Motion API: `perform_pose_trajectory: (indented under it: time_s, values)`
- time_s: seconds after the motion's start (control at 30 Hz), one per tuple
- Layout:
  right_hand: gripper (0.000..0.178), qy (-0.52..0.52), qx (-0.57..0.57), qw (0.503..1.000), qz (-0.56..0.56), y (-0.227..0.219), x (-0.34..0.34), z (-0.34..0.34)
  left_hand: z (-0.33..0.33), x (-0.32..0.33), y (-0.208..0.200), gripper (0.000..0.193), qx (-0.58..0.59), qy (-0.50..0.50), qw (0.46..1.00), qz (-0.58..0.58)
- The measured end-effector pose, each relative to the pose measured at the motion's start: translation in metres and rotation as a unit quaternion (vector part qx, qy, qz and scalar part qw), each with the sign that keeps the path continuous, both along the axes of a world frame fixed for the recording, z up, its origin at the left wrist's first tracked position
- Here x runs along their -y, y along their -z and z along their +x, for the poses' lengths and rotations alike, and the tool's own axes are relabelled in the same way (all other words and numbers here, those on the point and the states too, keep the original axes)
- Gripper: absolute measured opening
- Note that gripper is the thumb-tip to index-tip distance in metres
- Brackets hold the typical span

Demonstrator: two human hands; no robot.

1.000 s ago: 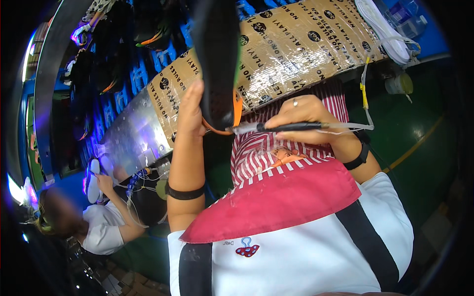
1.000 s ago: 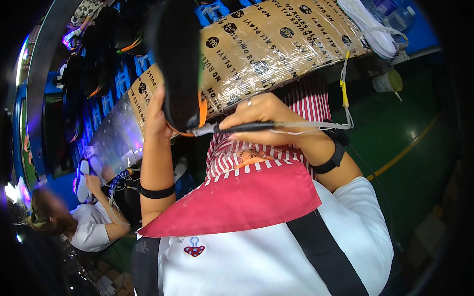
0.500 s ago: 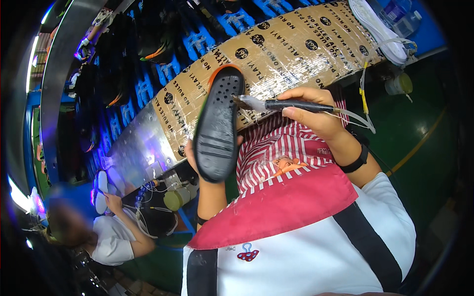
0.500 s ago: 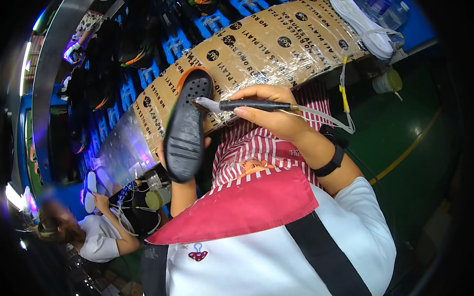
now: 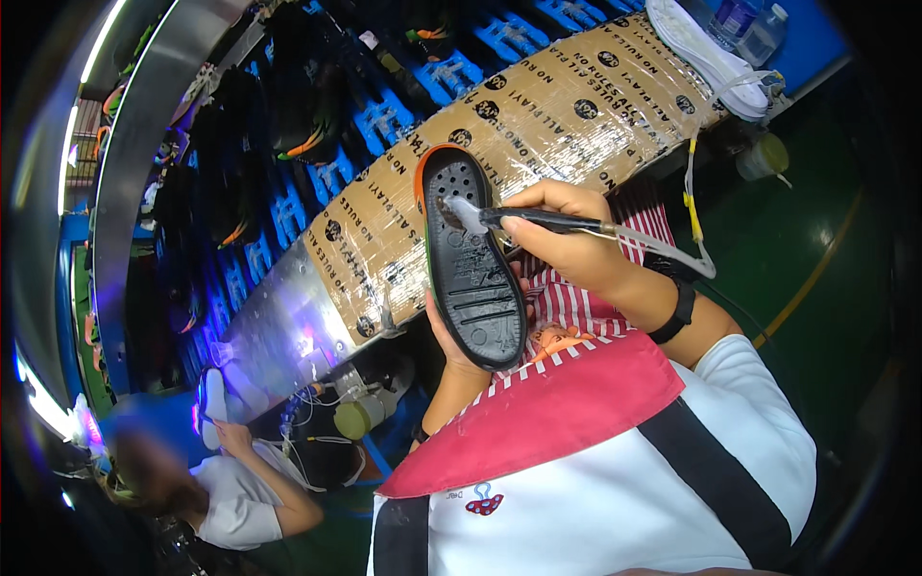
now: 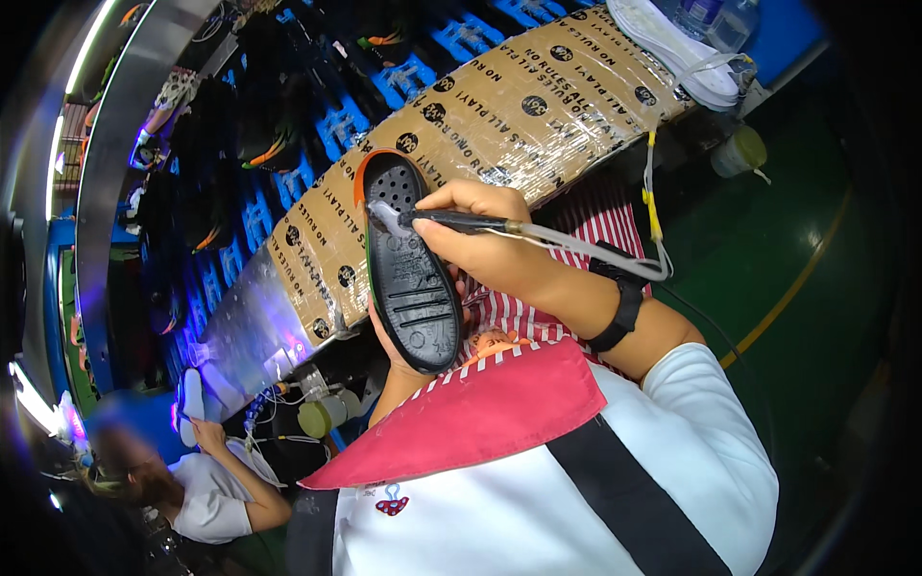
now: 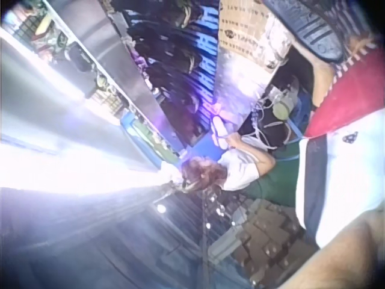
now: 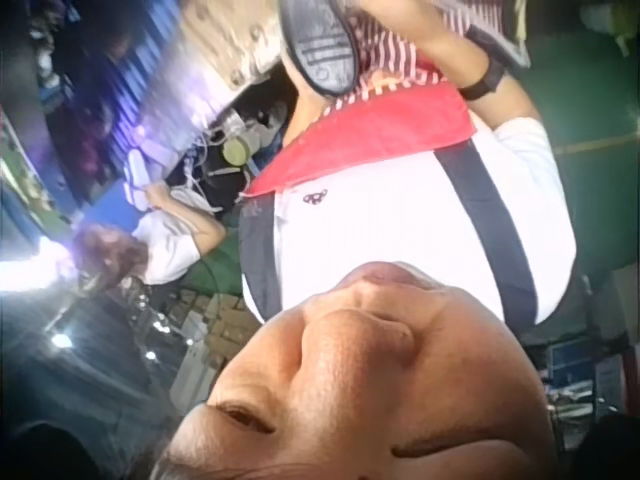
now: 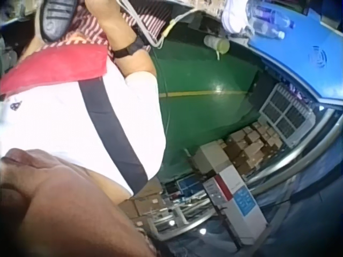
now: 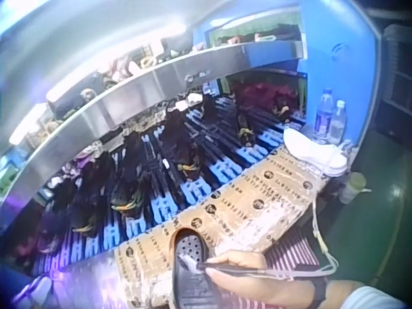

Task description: Applying glue to the bottom of shoe soles on an assembly line.

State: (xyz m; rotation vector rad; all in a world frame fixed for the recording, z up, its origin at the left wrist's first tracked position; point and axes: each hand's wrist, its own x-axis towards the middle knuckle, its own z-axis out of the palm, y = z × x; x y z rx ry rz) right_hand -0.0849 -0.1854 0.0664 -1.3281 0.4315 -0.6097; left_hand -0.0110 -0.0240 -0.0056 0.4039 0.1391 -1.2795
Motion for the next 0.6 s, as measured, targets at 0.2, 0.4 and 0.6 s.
perform_pose_trajectory:
  time_s: [0.2, 0.4, 0.6]
  values:
    - [0.015, 0.171, 0.018, 0.950, -0.260, -0.003, 0.009, 0.020, -0.011, 0.018, -0.010, 0.086, 0.029, 0.050, 0.997, -0.054]
    - [0.014, 0.133, 0.039, 0.896, -0.422, 0.014, 0.003, 0.035, -0.011, 0.014, 0.006, 0.083, 0.067, -0.030, 0.995, 0.072]
    - [0.013, 0.107, 0.086, 0.950, -0.279, -0.003, -0.001, 0.025, -0.007, 0.014, 0.009, 0.083, 0.061, -0.020, 0.997, 0.040]
